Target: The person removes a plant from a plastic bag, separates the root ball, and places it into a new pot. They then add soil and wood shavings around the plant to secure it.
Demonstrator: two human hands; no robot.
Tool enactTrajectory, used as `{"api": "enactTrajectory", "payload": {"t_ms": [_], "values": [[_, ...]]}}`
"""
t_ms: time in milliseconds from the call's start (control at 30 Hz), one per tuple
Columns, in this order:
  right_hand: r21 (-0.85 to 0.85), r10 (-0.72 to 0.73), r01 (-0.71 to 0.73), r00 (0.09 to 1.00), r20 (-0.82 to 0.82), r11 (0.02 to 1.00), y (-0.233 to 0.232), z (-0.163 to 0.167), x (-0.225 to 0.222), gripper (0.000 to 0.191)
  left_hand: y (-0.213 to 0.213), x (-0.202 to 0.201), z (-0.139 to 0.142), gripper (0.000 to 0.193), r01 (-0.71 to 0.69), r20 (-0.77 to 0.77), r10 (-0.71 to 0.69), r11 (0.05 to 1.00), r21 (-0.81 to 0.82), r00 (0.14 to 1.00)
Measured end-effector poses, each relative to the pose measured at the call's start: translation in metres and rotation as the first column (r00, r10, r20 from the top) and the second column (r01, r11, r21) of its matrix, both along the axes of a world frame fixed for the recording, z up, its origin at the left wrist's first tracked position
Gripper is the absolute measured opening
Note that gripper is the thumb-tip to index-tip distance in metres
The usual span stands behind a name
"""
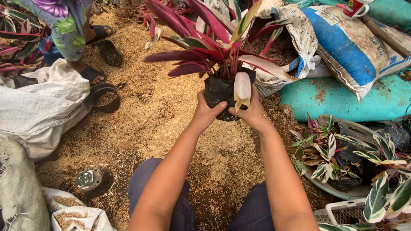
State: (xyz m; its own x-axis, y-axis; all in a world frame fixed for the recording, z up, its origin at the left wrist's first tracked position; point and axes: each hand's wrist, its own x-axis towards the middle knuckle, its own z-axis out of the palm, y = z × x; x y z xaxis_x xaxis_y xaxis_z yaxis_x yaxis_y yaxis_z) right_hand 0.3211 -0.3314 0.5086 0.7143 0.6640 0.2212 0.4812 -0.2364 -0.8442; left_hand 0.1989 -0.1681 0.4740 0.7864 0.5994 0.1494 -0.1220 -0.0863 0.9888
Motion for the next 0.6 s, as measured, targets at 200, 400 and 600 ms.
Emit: {"api": "enactTrajectory", "payload": {"t_ms": [200,400,600], "values": [[0.141,0.029,-0.001,0.980,-0.199,0.990,0.006,-0.067,0.020,0.091,0.009,-0.014,0.012,0.113,0.138,-0.072,-0.130,0.981,0.135,0.989],[0.409,0.228,-0.019,0.853,-0.470,0.912,-0.005,-0.098,0.036,0.088,0.036,-0.013,-0.001,0.130,0.339,-0.312,-0.315,0.941,0.025,0.897],[0.218,0.146,-0.062,0.907,-0.396,0.974,-0.007,-0.077,0.044,0.089,0.019,-0.007,-0.009,0.126,0.198,-0.087,-0.210,0.971,-0.133,0.974]]}}
